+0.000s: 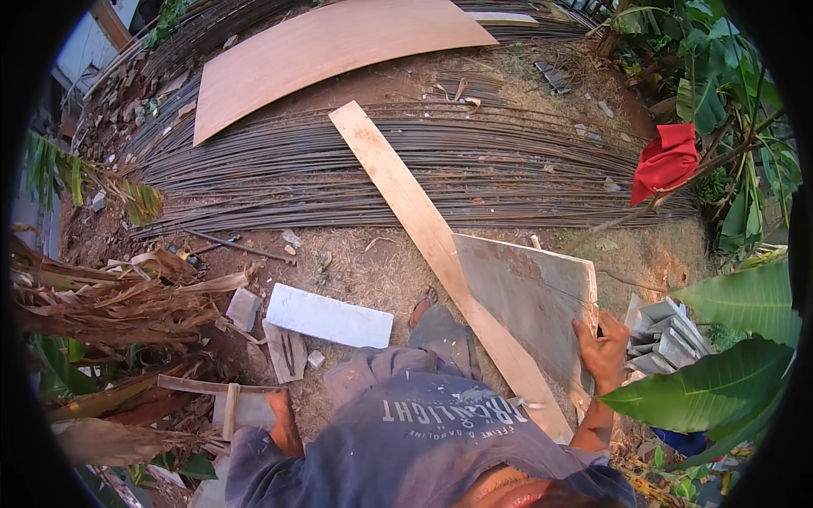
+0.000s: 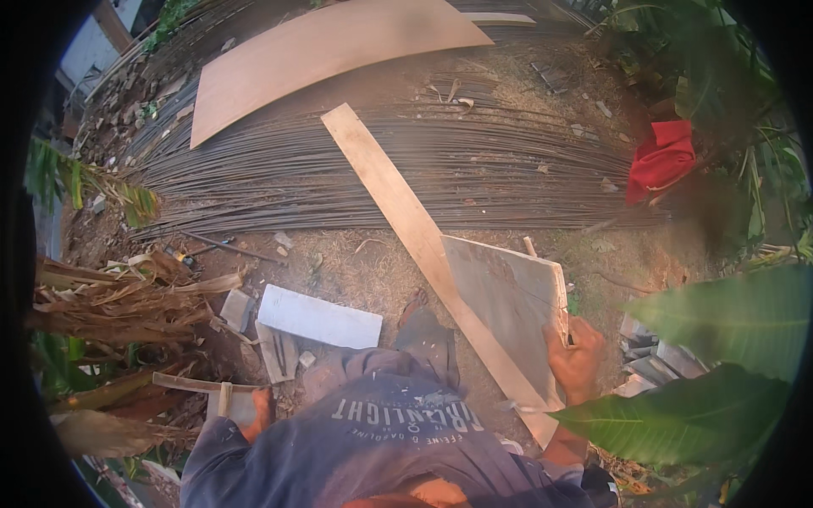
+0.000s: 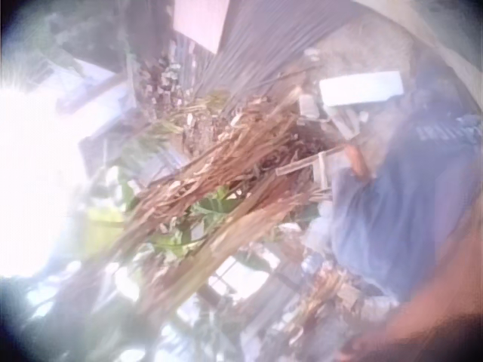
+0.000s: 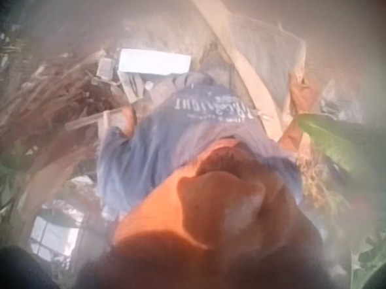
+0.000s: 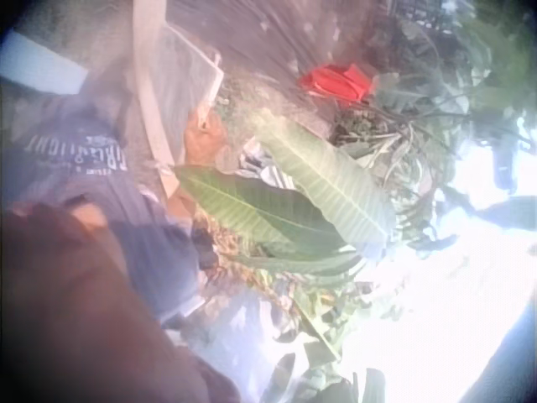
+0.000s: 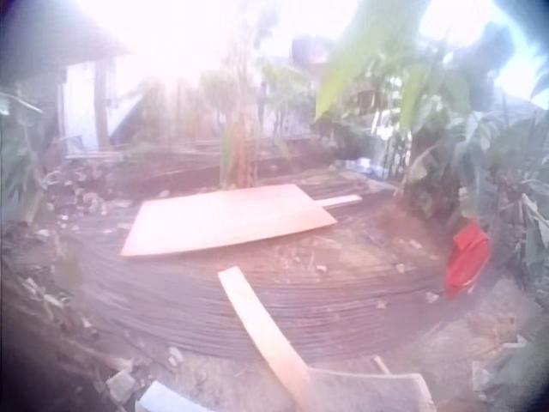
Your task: The person uses a hammer to split small wooden pieces on the ground, then uses an angle grinder to cut a large flat board into smaller sections. The person handles the wood and tools directly, moving pieces aside as needed.
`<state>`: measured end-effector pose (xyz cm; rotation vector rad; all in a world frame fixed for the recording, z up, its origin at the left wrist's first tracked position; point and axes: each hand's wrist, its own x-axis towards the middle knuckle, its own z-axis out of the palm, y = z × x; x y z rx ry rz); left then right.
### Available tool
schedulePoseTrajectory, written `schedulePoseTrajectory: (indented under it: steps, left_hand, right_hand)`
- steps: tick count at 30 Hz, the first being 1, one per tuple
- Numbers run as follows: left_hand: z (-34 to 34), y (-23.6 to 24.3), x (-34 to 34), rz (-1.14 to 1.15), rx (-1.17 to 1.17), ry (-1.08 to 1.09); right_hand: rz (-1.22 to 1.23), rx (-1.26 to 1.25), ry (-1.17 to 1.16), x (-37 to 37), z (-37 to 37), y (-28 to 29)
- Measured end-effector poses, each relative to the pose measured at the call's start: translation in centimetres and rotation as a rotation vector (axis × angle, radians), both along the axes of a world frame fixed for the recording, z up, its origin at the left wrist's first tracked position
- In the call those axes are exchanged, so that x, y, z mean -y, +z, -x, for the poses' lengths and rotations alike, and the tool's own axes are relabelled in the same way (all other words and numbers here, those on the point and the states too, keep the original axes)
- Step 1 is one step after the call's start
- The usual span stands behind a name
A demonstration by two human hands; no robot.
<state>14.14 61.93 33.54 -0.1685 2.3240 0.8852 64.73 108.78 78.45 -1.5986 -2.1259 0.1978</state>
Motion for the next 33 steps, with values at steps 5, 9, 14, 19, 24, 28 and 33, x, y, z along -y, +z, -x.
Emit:
schedulePoseTrajectory:
  steps: [5, 9, 14, 19, 24, 28, 33]
  left_hand:
    - [-9.4, 8.4, -16.4, -0.048, 0.236, -0.081]
    - [-13.3, 17.0, -28.1, 0.006, 0.065, -0.371]
    - [-14.4, 15.8, -28.7, 0.034, 0.01, -0.142]
    - [-11.7, 5.6, -25.7, 0.394, 0.214, -0.367]
    - [-3.6, 1.1, -33.5, 0.519, 0.222, -0.587]
    - [6.3, 6.1, -50.1, -0.057, -0.08, -0.213]
    - [14.7, 17.8, -64.5, -0.44, -0.178, -0.252]
  right_hand:
    - [0.17, 0.024, 0.033, -13.1, 4.3, -0.2]
    - [0.166, 0.04, 0.096, -21.7, 7.5, -0.5]
    - [0.243, 0.016, 0.148, -27.1, 8.5, -0.3]
    - [0.347, -0.076, 0.155, -29.2, 7.2, -1.4]
    - [0.427, -0.052, -0.037, -30.0, 9.2, -1.1]
    - [0.468, -0.08, -0.146, -31.5, 12.9, -0.8]
    - [0.5, 0.074, -0.07, -38.3, 15.3, -3.3]
